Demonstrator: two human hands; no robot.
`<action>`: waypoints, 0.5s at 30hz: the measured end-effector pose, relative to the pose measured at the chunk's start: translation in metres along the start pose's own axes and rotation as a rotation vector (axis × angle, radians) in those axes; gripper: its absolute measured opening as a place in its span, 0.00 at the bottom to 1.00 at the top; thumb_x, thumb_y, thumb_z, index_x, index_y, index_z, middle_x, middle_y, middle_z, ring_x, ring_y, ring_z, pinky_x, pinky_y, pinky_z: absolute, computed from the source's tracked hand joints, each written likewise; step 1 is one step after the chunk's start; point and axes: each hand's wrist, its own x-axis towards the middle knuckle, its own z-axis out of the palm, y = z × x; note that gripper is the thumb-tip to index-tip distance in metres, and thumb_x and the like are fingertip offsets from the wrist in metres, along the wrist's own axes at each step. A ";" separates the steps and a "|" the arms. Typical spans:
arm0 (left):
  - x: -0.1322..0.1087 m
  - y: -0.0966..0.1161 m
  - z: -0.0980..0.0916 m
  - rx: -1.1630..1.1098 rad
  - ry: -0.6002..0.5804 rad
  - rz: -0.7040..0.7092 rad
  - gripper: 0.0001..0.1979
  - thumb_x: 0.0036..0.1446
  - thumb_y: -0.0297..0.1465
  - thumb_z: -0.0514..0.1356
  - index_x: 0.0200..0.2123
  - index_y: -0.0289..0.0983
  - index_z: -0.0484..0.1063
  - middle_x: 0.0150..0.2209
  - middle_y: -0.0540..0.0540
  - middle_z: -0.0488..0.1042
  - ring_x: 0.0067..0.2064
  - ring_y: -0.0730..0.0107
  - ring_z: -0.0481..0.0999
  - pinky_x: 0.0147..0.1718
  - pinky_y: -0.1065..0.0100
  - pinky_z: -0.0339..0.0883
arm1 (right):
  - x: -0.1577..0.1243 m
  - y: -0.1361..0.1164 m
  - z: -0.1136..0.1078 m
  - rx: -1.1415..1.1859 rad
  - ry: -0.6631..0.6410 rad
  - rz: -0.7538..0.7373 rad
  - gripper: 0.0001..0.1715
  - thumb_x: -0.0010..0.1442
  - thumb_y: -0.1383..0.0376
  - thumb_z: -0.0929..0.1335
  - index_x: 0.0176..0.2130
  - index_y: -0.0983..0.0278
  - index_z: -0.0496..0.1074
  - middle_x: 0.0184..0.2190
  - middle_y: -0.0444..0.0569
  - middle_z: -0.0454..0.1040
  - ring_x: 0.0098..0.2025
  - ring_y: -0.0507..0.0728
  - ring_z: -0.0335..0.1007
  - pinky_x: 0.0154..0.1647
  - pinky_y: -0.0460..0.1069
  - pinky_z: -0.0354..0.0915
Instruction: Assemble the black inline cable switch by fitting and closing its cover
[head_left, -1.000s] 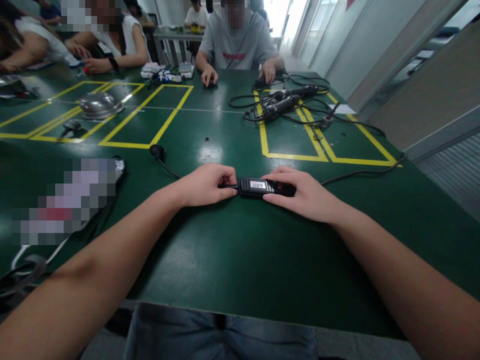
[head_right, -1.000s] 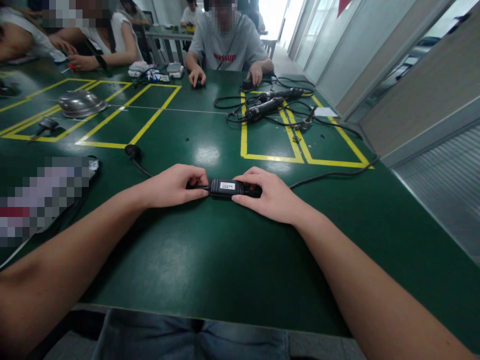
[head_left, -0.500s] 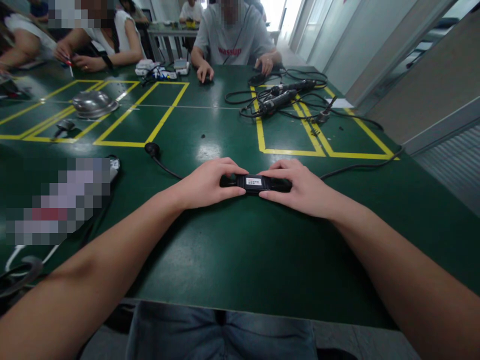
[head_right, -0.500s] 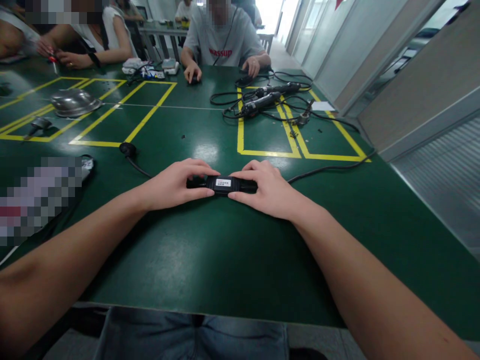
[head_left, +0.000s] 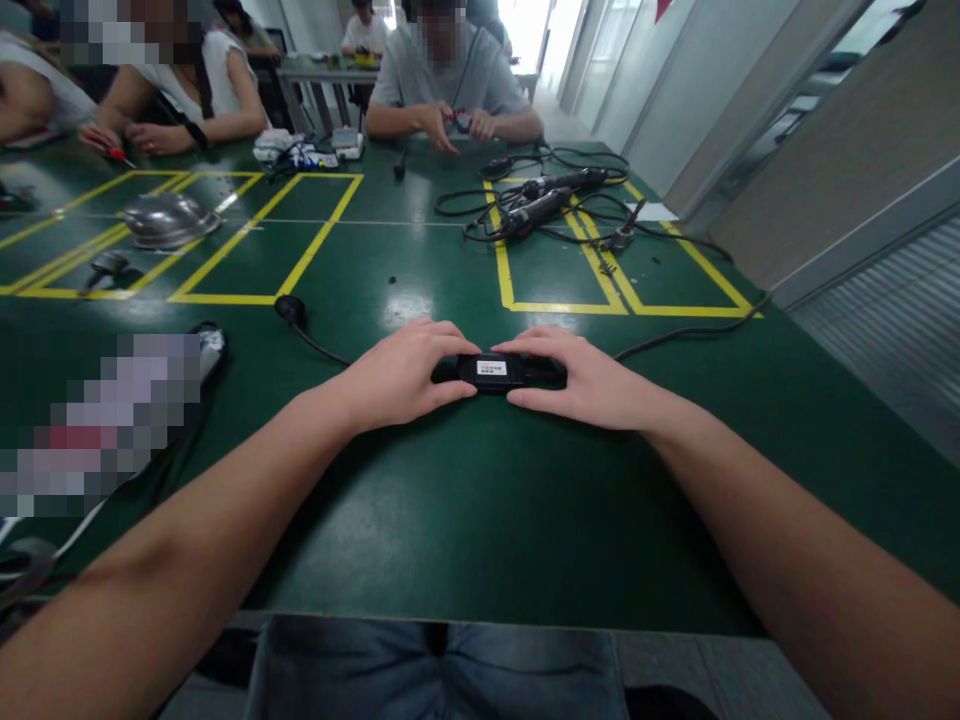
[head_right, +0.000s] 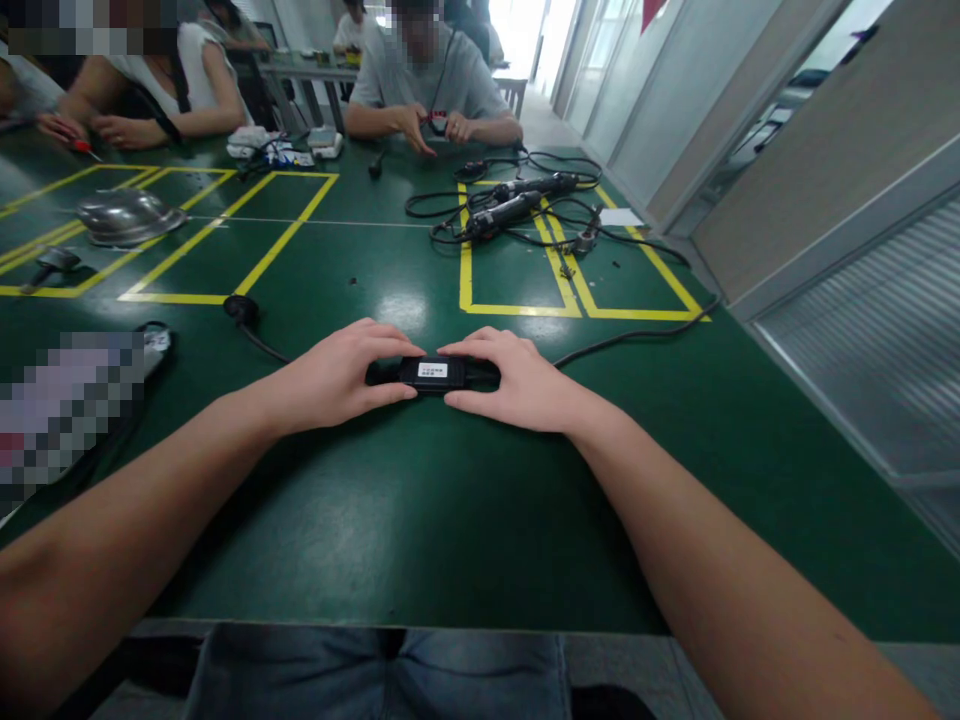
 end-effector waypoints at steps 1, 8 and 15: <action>0.000 0.000 0.000 0.000 -0.004 -0.005 0.20 0.73 0.39 0.70 0.62 0.38 0.84 0.58 0.37 0.85 0.59 0.48 0.82 0.65 0.49 0.74 | 0.001 -0.001 0.000 0.041 0.008 -0.008 0.28 0.68 0.49 0.77 0.64 0.55 0.86 0.57 0.55 0.86 0.58 0.70 0.82 0.67 0.70 0.73; 0.000 0.008 -0.002 0.034 -0.032 -0.042 0.20 0.73 0.37 0.69 0.63 0.37 0.83 0.57 0.37 0.85 0.57 0.47 0.84 0.61 0.50 0.76 | 0.005 -0.004 -0.001 0.038 0.033 -0.058 0.21 0.71 0.50 0.77 0.58 0.53 0.89 0.59 0.54 0.88 0.60 0.71 0.84 0.71 0.69 0.73; 0.001 0.011 -0.001 0.083 -0.033 -0.019 0.19 0.74 0.37 0.67 0.62 0.37 0.84 0.55 0.38 0.84 0.53 0.50 0.85 0.56 0.54 0.77 | 0.005 -0.004 -0.004 -0.007 0.014 -0.042 0.22 0.70 0.51 0.77 0.58 0.55 0.89 0.57 0.53 0.90 0.59 0.72 0.85 0.69 0.70 0.76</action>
